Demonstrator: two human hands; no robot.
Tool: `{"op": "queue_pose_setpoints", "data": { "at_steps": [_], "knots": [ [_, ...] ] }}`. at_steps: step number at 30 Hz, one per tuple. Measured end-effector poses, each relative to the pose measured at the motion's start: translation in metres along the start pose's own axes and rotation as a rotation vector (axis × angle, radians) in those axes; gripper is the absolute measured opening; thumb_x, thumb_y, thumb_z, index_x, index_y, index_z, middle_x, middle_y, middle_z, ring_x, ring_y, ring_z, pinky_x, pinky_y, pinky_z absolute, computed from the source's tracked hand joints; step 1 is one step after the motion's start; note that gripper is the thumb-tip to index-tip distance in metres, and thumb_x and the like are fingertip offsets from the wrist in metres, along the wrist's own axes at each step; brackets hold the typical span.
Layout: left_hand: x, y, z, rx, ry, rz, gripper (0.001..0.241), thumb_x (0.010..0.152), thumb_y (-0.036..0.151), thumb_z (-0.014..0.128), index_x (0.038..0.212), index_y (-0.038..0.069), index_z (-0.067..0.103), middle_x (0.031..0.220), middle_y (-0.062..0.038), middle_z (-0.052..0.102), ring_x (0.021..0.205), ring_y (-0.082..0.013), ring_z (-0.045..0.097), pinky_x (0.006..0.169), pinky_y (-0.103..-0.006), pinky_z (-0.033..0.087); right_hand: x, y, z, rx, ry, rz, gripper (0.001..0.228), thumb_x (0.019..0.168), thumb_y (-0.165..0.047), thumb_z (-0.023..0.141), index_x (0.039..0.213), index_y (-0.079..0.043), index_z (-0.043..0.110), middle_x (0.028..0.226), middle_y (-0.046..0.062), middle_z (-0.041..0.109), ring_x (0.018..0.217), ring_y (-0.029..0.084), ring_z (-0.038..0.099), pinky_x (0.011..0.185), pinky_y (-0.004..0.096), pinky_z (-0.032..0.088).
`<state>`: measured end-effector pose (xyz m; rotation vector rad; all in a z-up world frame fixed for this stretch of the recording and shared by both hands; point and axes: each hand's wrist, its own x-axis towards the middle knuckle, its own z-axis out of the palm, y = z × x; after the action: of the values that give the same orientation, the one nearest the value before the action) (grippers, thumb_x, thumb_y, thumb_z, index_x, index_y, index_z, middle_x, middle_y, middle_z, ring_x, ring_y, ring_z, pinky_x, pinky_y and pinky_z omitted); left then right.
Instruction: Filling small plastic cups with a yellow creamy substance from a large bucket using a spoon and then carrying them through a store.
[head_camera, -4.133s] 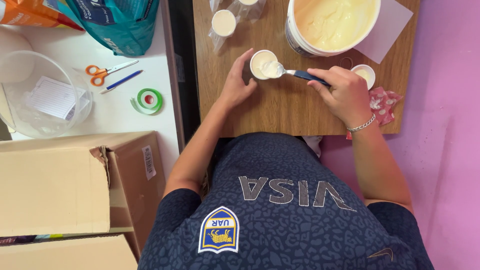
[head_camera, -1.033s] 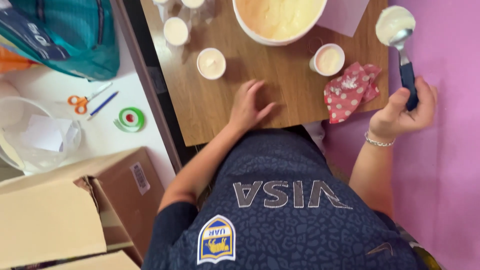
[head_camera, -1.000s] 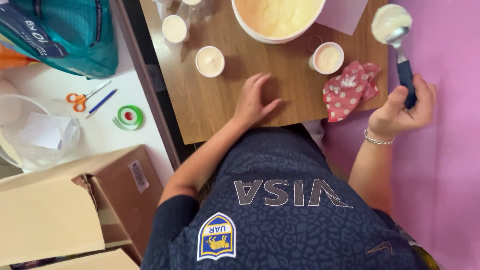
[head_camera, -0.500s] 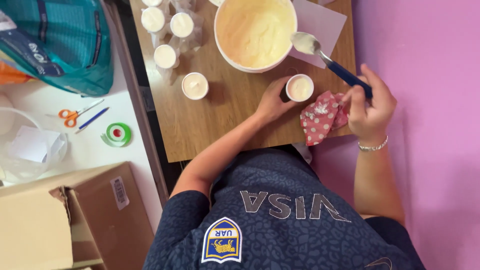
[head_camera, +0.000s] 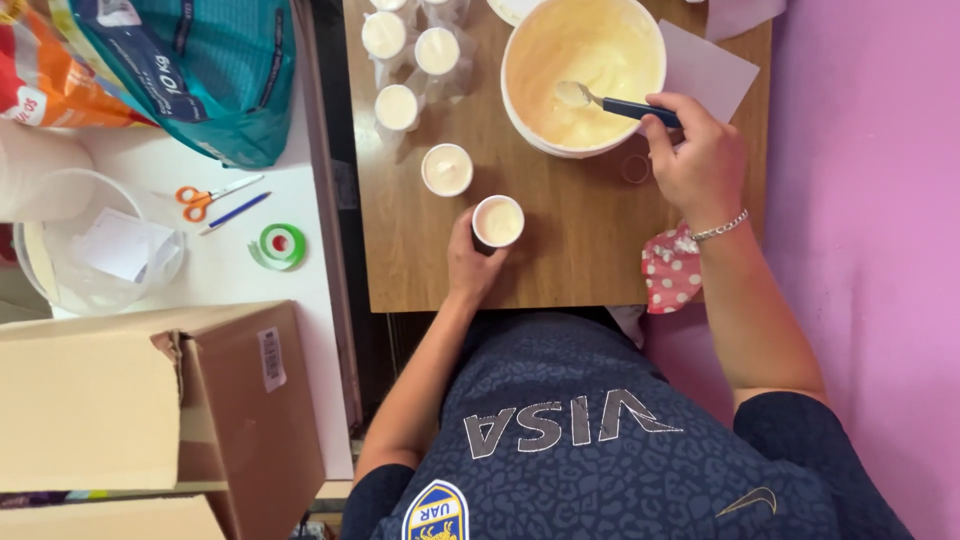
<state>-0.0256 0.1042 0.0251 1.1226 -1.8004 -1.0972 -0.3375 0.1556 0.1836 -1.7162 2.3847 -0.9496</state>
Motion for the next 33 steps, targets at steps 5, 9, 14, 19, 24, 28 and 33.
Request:
{"op": "queue_pose_setpoints", "data": {
  "at_steps": [5,9,14,19,24,28,33],
  "knots": [
    [0.014,-0.013,-0.023,0.06,-0.041,0.032,0.077,0.075,0.031,0.09,0.138,0.006,0.053,0.134,-0.014,0.064,0.123,-0.0298,0.063,0.107,-0.0396,0.05,0.011,-0.023,0.005,-0.094,-0.025,0.099,0.023,0.107,-0.02,0.066,0.128,-0.014,0.072,0.089,0.002,0.077,0.079,0.021,0.074,0.066,0.039,0.055],
    [0.025,-0.007,-0.034,0.009,-0.15,0.082,0.073,0.075,0.03,0.088,0.137,0.006,0.057,0.134,-0.012,0.067,0.121,-0.0299,0.066,0.106,-0.0411,0.051,0.007,-0.029,0.013,-0.151,-0.027,0.177,0.021,0.107,-0.021,0.069,0.128,-0.015,0.072,0.079,0.002,0.073,0.075,0.026,0.07,0.063,0.043,0.052],
    [0.025,-0.028,-0.033,-0.008,-0.192,0.143,0.06,0.078,0.023,0.084,0.132,0.005,0.062,0.127,-0.016,0.069,0.117,-0.0331,0.067,0.104,-0.0424,0.052,0.003,-0.055,0.02,-0.097,-0.066,0.297,0.021,0.11,-0.02,0.065,0.129,-0.013,0.071,0.061,-0.001,0.058,0.065,0.025,0.061,0.072,0.043,0.05],
    [0.019,-0.037,-0.032,-0.006,-0.259,0.08,0.065,0.076,0.024,0.086,0.133,0.006,0.061,0.129,-0.014,0.069,0.119,-0.0306,0.067,0.105,-0.0398,0.051,-0.003,-0.055,0.024,0.004,-0.051,0.36,0.021,0.108,-0.02,0.066,0.125,-0.011,0.075,0.073,0.003,0.062,0.068,0.021,0.059,0.066,0.039,0.05],
    [0.018,-0.011,-0.042,-0.109,-0.203,0.015,0.068,0.076,0.031,0.09,0.132,0.008,0.057,0.129,-0.01,0.065,0.119,-0.0256,0.065,0.105,-0.0358,0.051,0.0,-0.052,0.015,0.166,0.023,0.3,0.016,0.11,-0.013,0.065,0.124,-0.008,0.071,0.086,0.004,0.074,0.073,0.013,0.065,0.071,0.031,0.052],
    [0.002,-0.03,-0.026,-0.049,-0.152,-0.006,0.071,0.072,0.028,0.09,0.132,0.007,0.058,0.129,-0.012,0.065,0.12,-0.0284,0.064,0.106,-0.0382,0.05,0.0,-0.039,0.012,0.107,-0.018,0.225,0.017,0.111,-0.015,0.066,0.126,-0.011,0.072,0.089,0.002,0.076,0.079,0.015,0.069,0.07,0.033,0.052],
    [-0.004,-0.011,-0.018,-0.032,-0.089,0.093,0.068,0.074,0.021,0.089,0.133,0.008,0.058,0.131,-0.011,0.064,0.122,-0.028,0.063,0.108,-0.0382,0.049,-0.001,-0.015,0.015,0.07,0.034,0.128,0.015,0.112,-0.014,0.069,0.125,-0.01,0.075,0.078,-0.001,0.065,0.067,0.014,0.061,0.064,0.033,0.049]
  ]
}}
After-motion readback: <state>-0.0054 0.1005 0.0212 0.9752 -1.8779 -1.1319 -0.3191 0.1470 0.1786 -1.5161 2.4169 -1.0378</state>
